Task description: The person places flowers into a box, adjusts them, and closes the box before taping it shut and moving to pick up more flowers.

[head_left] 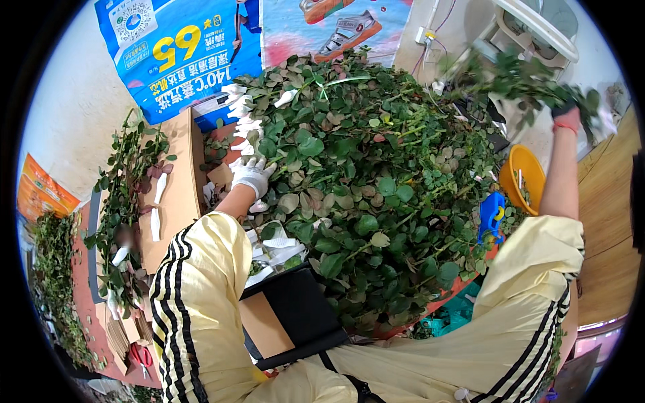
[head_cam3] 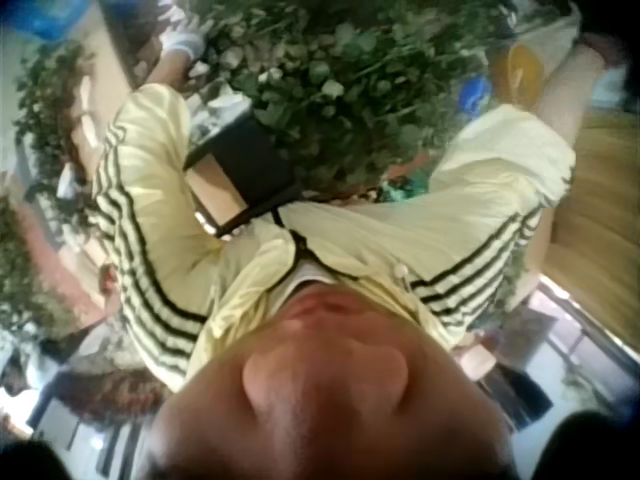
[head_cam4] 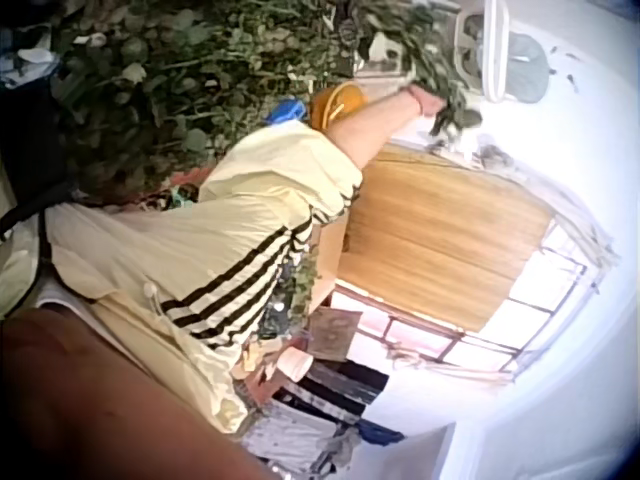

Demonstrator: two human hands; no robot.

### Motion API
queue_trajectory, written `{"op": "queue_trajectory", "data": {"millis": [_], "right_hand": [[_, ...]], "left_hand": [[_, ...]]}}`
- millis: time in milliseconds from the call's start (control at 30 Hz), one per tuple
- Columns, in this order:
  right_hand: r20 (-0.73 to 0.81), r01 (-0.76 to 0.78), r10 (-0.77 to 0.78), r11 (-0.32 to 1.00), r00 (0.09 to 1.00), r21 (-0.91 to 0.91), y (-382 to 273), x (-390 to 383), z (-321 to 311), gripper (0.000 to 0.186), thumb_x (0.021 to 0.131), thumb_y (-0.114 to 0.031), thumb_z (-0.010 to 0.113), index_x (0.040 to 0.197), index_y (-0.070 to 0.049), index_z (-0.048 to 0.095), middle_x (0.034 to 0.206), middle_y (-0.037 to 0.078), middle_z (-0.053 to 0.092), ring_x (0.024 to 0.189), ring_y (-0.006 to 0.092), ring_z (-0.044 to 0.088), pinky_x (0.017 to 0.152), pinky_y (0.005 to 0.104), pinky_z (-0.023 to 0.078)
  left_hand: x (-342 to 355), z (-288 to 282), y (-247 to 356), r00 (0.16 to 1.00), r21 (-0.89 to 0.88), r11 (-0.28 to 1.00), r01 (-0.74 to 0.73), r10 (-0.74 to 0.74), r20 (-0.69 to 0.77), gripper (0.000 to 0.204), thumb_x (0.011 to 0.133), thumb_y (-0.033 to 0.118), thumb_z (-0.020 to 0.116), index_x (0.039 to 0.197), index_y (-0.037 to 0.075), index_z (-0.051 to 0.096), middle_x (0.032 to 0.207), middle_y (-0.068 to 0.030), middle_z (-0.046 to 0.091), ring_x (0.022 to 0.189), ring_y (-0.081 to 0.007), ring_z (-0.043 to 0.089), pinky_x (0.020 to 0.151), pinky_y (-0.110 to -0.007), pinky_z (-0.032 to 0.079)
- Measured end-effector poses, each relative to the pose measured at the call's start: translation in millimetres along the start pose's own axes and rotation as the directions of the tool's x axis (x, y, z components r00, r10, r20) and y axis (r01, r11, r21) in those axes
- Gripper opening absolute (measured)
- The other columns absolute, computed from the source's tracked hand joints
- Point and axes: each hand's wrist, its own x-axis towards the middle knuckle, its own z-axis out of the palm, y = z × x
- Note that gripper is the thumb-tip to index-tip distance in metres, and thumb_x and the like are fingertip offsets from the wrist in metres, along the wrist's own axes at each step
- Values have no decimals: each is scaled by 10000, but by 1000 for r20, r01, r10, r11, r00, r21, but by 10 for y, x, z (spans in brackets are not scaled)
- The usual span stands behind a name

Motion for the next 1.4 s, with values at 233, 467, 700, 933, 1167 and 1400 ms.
{"op": "queue_trajectory", "data": {"millis": [233, 467, 700, 933, 1167, 1400], "right_hand": [[-544, 83, 13, 985, 839, 150, -216, -48, -1128, 466, 812, -196, 609, 1263, -112, 527, 1199, 145, 595, 1151, 321, 525, 966, 399, 401], [-553, 193, 292, 728, 780, 657, -1550, -87, -1432, 345, 787, -174, 632, 1116, -70, 631, 1112, 124, 632, 1018, 289, 596, 906, 341, 445], [-219, 186, 434, 118, 874, 975, -2526, -393, -1806, 268, 859, -150, 556, 1092, -50, 642, 1083, 105, 646, 980, 251, 604, 878, 324, 449], [-124, 213, 203, -507, 971, 835, -3449, -1132, -2867, 316, 806, -191, 623, 1084, -39, 625, 1012, 95, 652, 930, 227, 618, 844, 326, 477], [-241, -44, -218, -822, 946, 568, -4232, -2365, -3373, 422, 739, -204, 704, 1102, -19, 594, 1029, 125, 642, 931, 242, 637, 837, 341, 508], [-172, -51, -400, -490, 900, 870, -4220, -2644, -3220, 712, 629, -348, 769, 1206, -34, 494, 1182, 127, 565, 1050, 282, 556, 899, 377, 397]], "left_hand": [[-277, -322, 18, 986, -95, 995, -22, 37, 161, 734, 777, 247, 577, 1451, 234, 288, 1511, -116, 238, 1394, -276, 233, 1109, -449, 221], [-1125, -703, -307, 963, -416, 868, -271, 243, -120, 666, 786, 293, 592, 1365, 29, 398, 1261, -233, 516, 1177, -352, 497, 998, -393, 388], [-2642, -1092, -622, 910, -576, 780, -245, -21, -415, 465, 821, 216, 646, 1264, 127, 538, 1178, -161, 599, 1095, -290, 566, 937, -354, 435], [-3534, -1469, 2, 605, -700, 413, -582, -356, -713, 688, 822, 323, 693, 1346, -16, 405, 1327, -151, 485, 1269, -233, 432, 1061, -361, 329], [-3543, -1436, 806, 377, -381, 610, -694, -143, -915, 1211, 550, 475, 850, 1434, -30, 196, 1430, -222, 315, 1330, -346, 315, 1087, -432, 279], [-3577, -1516, 1118, 416, -407, 571, -713, -123, -901, 880, 640, 332, 812, 1328, -29, 399, 1283, -230, 479, 1234, -399, 431, 1034, -460, 316]]}}
